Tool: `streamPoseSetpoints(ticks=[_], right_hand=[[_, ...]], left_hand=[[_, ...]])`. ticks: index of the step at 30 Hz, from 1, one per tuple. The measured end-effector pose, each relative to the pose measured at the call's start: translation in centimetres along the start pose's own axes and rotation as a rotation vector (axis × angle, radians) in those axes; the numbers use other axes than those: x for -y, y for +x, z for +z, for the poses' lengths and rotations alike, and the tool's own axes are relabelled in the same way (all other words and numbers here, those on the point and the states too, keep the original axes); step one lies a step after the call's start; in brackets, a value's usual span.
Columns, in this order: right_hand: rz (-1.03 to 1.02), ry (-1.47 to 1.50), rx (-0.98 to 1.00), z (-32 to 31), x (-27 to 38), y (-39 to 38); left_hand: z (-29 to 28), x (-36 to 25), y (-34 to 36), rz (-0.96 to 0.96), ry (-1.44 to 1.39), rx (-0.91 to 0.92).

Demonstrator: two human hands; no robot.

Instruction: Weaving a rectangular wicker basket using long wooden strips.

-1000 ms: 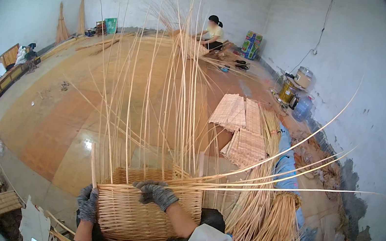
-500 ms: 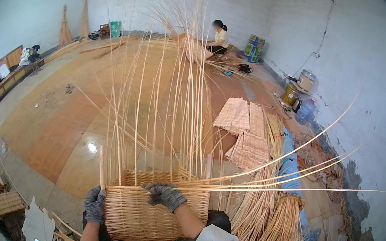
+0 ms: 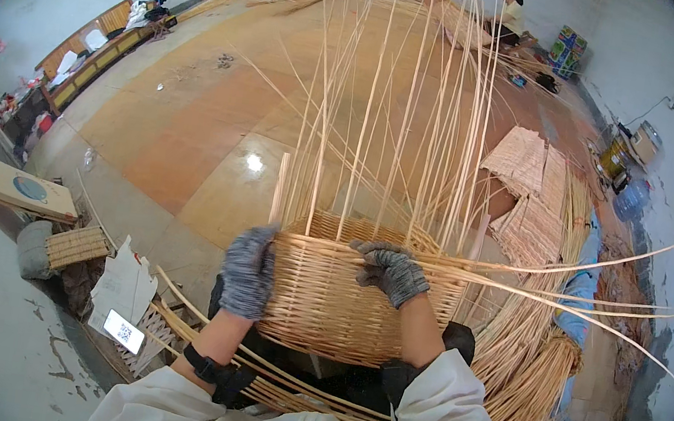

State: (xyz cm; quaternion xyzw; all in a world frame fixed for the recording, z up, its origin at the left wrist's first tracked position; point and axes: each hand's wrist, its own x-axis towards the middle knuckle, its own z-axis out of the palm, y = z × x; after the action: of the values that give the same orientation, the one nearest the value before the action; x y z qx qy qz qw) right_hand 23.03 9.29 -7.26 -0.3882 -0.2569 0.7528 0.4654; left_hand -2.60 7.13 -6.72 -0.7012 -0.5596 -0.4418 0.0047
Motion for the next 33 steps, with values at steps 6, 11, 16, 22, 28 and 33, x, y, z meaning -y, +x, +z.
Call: streamPoseSetpoints(ticks=[6,11,16,22,28,33], right_hand=[[0.017,0.019,0.029,-0.1,0.1,0.2],[0.018,0.042,0.031,-0.5,0.1,0.0],[-0.078,0.027,0.034,-0.3,-0.9,-1.0],[-0.66,-0.127,-0.408,-1.4,-1.3,-4.4],[-0.54,-0.954,-0.4,0.3,6.5,-3.5],[-0.823,-1.642,-0.268,7.6,12.7,3.4]], left_hand=[[5.0,-3.3,6.6,-0.577,-0.018,0.447],[6.1,0.2,8.2,-0.362,-0.185,1.21],[5.0,0.8,6.6,-0.178,-0.491,1.041],[4.8,0.0,6.2,-0.364,-0.473,0.96],[4.9,-0.2,4.8,-0.365,-0.392,0.886],[5.2,-1.3,4.5,-0.454,-0.254,0.761]])
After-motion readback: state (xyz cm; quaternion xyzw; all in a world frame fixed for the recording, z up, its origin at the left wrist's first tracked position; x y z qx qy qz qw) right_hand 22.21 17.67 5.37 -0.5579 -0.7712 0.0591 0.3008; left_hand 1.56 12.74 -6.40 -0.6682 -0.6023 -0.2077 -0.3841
